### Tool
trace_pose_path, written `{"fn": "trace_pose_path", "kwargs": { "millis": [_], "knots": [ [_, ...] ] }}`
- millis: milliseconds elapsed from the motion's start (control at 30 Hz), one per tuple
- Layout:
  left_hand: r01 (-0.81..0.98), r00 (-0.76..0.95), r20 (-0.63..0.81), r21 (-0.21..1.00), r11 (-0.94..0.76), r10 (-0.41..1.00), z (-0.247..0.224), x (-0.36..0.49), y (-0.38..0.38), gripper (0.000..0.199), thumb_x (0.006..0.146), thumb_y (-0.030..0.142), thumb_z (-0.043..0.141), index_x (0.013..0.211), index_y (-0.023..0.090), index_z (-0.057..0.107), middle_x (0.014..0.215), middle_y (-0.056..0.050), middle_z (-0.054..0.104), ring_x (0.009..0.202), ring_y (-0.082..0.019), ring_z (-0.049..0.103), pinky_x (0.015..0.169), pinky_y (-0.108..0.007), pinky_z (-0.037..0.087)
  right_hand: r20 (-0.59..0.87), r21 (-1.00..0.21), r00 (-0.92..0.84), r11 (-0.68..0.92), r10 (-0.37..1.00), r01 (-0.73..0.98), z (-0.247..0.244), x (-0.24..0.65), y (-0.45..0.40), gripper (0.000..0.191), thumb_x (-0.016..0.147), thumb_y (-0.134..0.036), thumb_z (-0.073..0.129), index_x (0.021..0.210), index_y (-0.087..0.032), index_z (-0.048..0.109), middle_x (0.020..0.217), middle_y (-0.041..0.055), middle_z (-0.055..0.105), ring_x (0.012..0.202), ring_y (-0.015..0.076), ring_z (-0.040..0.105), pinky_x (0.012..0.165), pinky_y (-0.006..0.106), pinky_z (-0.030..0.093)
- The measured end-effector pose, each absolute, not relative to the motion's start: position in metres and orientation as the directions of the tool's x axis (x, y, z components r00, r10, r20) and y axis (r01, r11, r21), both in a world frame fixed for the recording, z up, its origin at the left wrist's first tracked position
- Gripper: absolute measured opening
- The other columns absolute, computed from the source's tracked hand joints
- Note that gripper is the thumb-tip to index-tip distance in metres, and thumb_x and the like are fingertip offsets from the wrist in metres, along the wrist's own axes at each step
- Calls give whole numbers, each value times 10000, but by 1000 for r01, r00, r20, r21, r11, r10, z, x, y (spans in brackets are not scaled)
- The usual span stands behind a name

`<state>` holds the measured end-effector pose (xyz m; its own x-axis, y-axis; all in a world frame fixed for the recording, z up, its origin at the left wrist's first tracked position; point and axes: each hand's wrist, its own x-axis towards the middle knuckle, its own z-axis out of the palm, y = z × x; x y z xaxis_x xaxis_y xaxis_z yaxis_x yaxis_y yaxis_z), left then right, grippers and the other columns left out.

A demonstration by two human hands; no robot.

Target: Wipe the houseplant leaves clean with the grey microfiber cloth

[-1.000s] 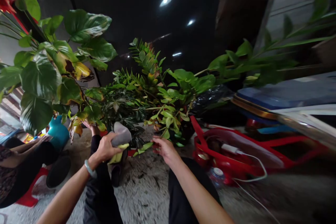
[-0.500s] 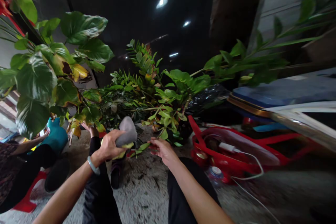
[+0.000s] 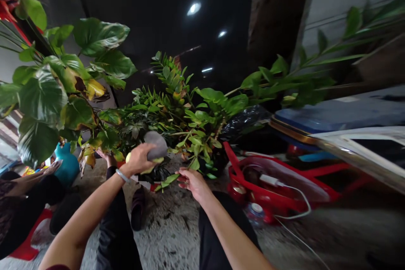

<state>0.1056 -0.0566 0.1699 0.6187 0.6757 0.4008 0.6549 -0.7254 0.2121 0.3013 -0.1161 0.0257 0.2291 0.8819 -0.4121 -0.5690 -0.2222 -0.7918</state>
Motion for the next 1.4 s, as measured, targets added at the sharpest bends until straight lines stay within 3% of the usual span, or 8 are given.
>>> {"fn": "trace_pose_path", "kwargs": {
  "millis": [167, 367, 467, 667, 767, 1067, 1267, 1400],
  "knots": [
    [553, 772, 215, 239, -798, 598, 164, 101, -83, 491, 718, 315, 800, 1193, 239, 702, 1110, -78, 746, 993, -289, 709, 863, -387, 580, -427, -791, 222, -243, 876, -561, 25, 308, -117, 105, 702, -130, 693, 776, -188, 648, 629, 5, 725, 464, 132, 632, 391, 204, 480],
    [551, 531, 590, 306, -777, 609, 227, 130, -66, 468, 794, 401, 766, 1231, 259, 674, 1213, -70, 715, 1122, -262, 657, 1005, -388, 507, -433, -792, 225, -250, 873, -557, 26, 307, -118, 99, 713, -114, 691, 780, -182, 662, 655, 17, 745, 478, 133, 642, 409, 212, 495],
    [616, 447, 614, 316, -722, 650, 221, 136, -50, 501, 781, 394, 779, 1246, 244, 671, 1192, -76, 716, 1101, -263, 664, 995, -394, 509, -425, -795, 229, -240, 876, -557, 27, 303, -118, 130, 715, -110, 685, 818, -188, 666, 684, 20, 762, 498, 137, 660, 426, 215, 507],
    [654, 669, 221, 278, -703, 710, 155, 113, -63, 523, 654, 327, 855, 1153, 221, 738, 1062, -71, 756, 959, -312, 717, 839, -396, 574, -434, -795, 237, -245, 869, -555, 27, 303, -119, 139, 713, -110, 691, 821, -191, 659, 644, 1, 745, 466, 128, 646, 398, 201, 491],
    [621, 745, 71, 287, -729, 663, 159, 101, -83, 532, 614, 251, 875, 1130, 224, 753, 1017, -67, 768, 915, -324, 726, 790, -396, 580, -443, -792, 232, -257, 866, -553, 25, 308, -120, 137, 707, -109, 691, 811, -191, 661, 617, -5, 731, 430, 124, 622, 377, 200, 477],
    [603, 460, 601, 328, -727, 653, 233, 130, -58, 502, 776, 362, 786, 1253, 259, 670, 1228, -61, 712, 1134, -261, 655, 1024, -384, 497, -428, -806, 232, -252, 874, -536, 24, 305, -118, 154, 690, -137, 727, 825, -185, 669, 670, 19, 754, 491, 135, 663, 419, 203, 504],
    [692, 634, 249, 240, -681, 732, 163, 118, -62, 539, 706, 352, 836, 1205, 195, 707, 1135, -115, 738, 1028, -327, 698, 890, -423, 560, -432, -808, 246, -252, 868, -533, 23, 304, -119, 124, 720, -120, 689, 819, -189, 659, 684, 21, 758, 496, 135, 665, 435, 212, 507],
    [611, 749, 110, 267, -745, 653, 168, 97, -89, 512, 659, 277, 863, 1155, 243, 738, 1075, -87, 762, 962, -329, 721, 799, -399, 581, -439, -803, 234, -262, 868, -536, 22, 313, -122, 124, 704, -119, 711, 785, -194, 656, 640, 9, 739, 455, 136, 637, 402, 212, 482]
  ]
}}
